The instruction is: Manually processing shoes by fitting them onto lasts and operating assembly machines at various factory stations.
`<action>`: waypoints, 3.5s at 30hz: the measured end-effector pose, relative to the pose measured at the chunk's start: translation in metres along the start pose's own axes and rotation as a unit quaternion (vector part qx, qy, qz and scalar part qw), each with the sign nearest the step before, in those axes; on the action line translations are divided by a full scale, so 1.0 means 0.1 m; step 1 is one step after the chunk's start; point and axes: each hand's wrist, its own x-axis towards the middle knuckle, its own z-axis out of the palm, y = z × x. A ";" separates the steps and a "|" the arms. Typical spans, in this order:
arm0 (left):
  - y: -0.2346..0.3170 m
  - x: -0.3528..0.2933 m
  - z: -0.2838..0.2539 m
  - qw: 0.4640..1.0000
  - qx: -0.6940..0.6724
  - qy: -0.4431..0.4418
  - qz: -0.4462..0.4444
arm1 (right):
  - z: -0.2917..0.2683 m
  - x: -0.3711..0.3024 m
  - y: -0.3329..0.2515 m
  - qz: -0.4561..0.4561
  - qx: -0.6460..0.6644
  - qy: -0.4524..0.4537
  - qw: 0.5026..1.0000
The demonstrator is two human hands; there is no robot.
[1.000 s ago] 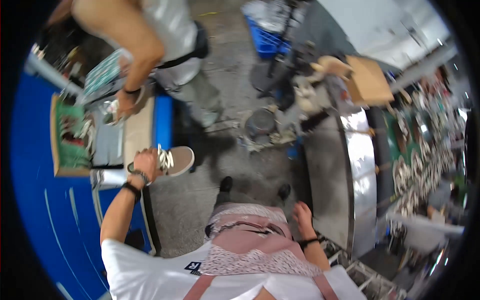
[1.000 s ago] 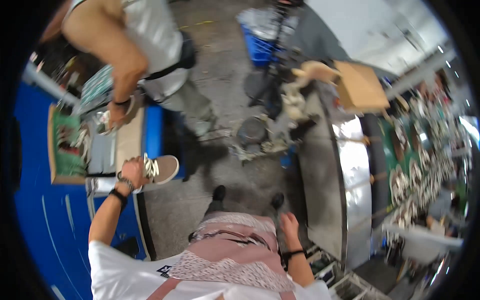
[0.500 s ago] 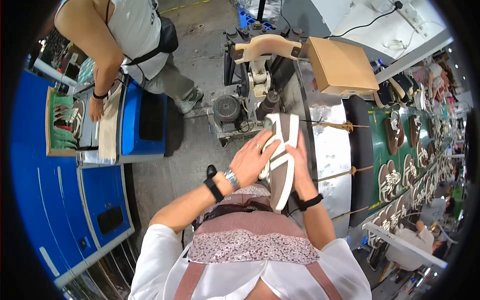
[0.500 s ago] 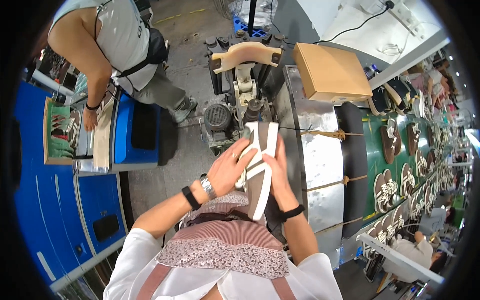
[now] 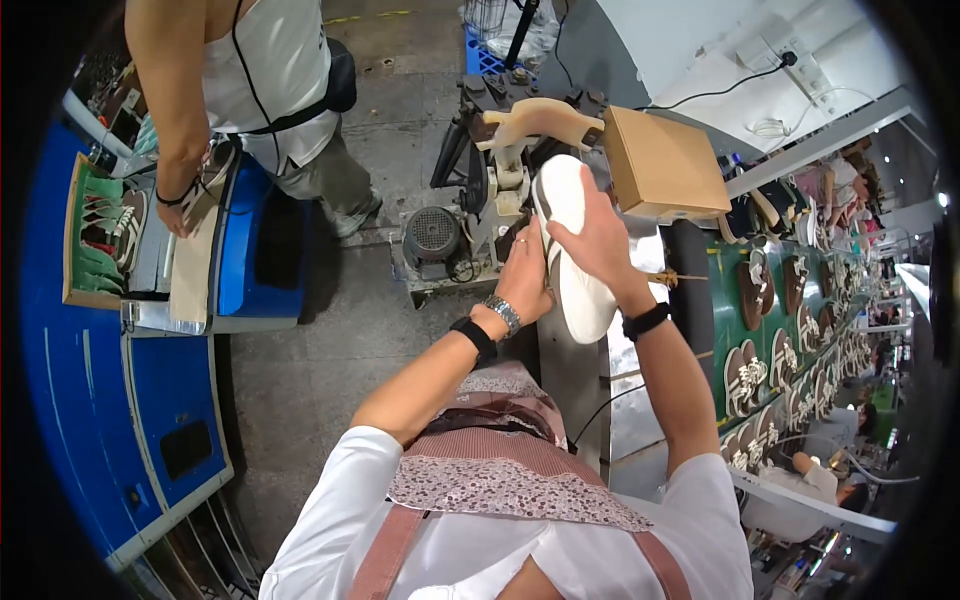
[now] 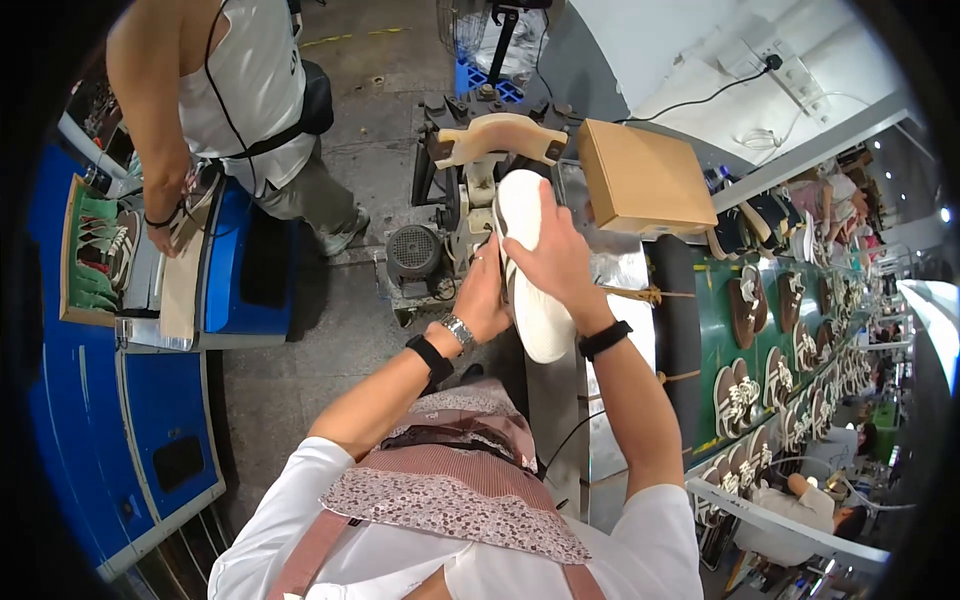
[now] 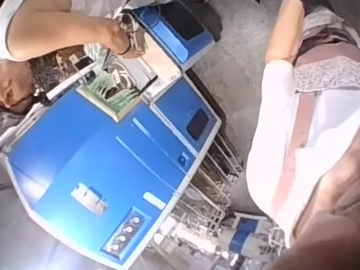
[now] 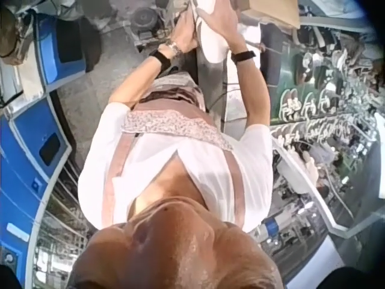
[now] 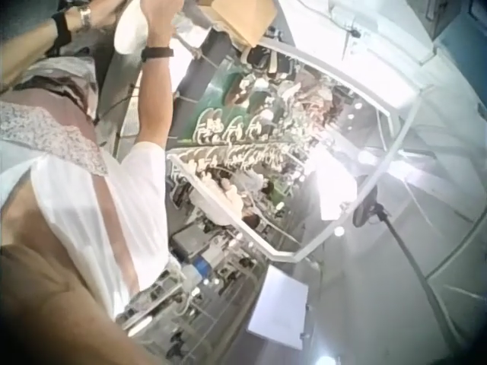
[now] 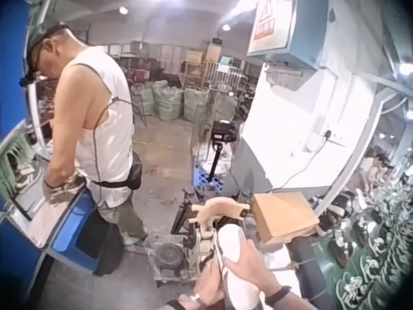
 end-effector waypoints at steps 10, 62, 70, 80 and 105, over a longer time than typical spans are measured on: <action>-0.26 -0.31 -0.03 0.986 -0.116 -0.019 -0.116 | 0.12 -0.23 -0.08 0.018 -0.054 0.044 0.997; -0.07 -1.23 -0.80 0.919 0.056 -0.309 -0.239 | 0.01 -0.95 0.22 0.120 0.791 -0.164 0.578; 0.61 -0.09 1.12 0.935 0.232 -0.226 -0.142 | -0.32 -2.43 1.92 0.321 0.386 0.144 0.853; 0.09 -0.72 2.85 0.961 0.160 -0.212 0.082 | 0.20 -3.08 4.59 0.397 -0.016 0.039 0.917; -0.34 -5.62 -0.84 0.691 0.079 0.253 -0.672 | 3.21 -0.18 -2.61 -0.367 0.226 -0.216 0.876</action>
